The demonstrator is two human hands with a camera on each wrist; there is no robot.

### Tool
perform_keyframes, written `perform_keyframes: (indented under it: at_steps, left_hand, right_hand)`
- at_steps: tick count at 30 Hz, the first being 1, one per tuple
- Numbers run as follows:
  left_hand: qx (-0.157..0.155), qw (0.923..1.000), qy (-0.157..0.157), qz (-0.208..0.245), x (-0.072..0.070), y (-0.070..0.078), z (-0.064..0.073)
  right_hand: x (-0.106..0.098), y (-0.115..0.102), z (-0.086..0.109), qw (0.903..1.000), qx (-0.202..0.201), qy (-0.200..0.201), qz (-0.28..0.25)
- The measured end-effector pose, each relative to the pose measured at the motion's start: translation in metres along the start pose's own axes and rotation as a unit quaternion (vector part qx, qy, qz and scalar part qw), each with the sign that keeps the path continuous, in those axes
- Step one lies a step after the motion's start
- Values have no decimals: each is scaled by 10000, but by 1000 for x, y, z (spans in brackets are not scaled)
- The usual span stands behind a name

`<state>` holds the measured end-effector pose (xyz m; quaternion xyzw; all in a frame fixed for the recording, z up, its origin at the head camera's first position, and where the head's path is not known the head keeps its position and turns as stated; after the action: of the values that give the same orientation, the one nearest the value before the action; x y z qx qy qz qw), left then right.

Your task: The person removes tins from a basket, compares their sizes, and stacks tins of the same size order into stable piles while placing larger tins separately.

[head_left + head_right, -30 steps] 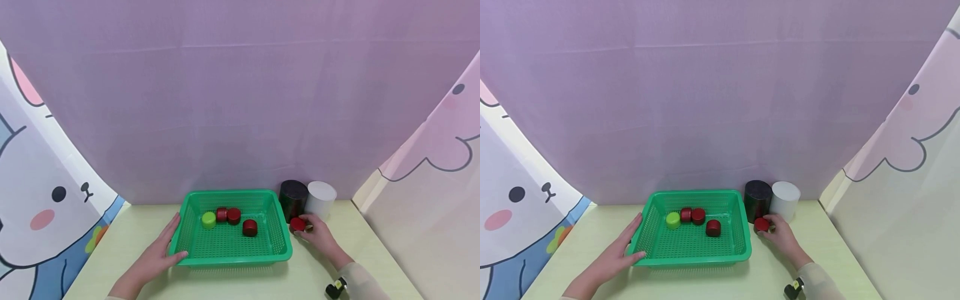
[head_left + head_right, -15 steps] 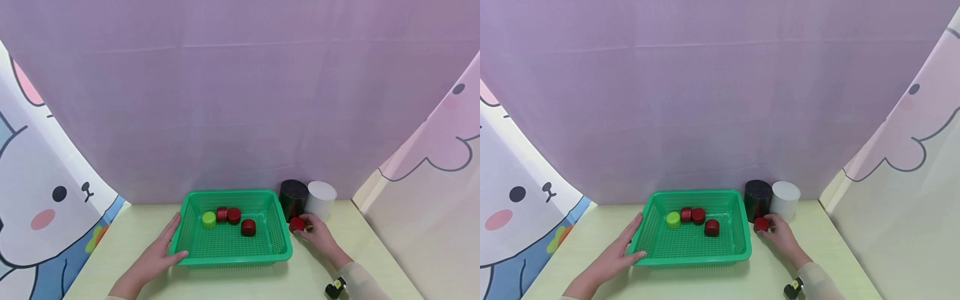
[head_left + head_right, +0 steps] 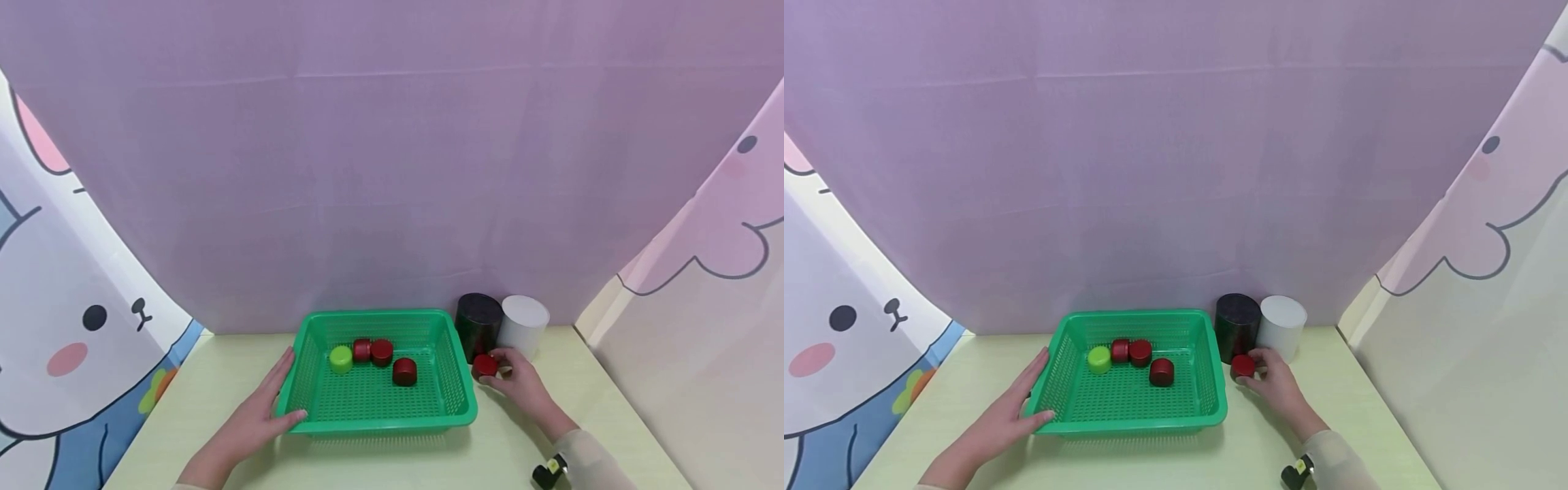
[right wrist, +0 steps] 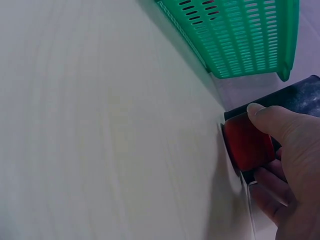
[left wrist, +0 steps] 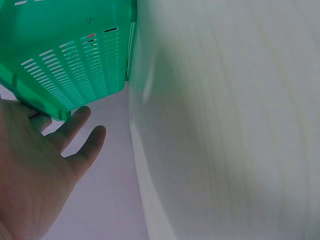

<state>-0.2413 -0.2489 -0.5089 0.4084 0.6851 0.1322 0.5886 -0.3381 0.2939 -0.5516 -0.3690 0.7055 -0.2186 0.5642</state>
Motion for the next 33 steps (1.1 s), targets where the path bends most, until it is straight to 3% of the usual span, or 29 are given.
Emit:
perform_keyframes:
  at_steps: [7, 17, 22, 27, 33]
  left_hand:
    - [-18, 10000, 0, 42, 0, 1, 0]
    - [-2, 10000, 25, -25, 0, 2, 0]
    - [13, 10000, 35, -52, 0, 2, 0]
    - [-9, 10000, 27, -56, 0, 2, 0]
    - [-28, 10000, 10, -42, 0, 2, 0]
  right_hand:
    - [-7, -9, 4, 9982, -455, 362, 111]
    - [-16, -31, -1, 9874, -1247, 953, 197]
    - [-19, -47, -4, 9854, -1402, 943, 207]
    - [-20, -68, -10, 9775, -1879, 947, 145]
    - [-17, -89, -17, 9773, -2059, 494, -3]
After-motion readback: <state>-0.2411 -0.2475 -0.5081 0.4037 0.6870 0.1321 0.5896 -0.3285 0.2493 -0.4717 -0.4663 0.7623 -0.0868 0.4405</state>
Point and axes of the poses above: each hand's wrist, its own z-axis away from the middle knuckle, its own x-axis out of the palm, y = z × x, the point moved 3 cm from there along -z, towards the middle knuckle, and after that the axes turned 3 degrees about z, right-handed, at the moved point
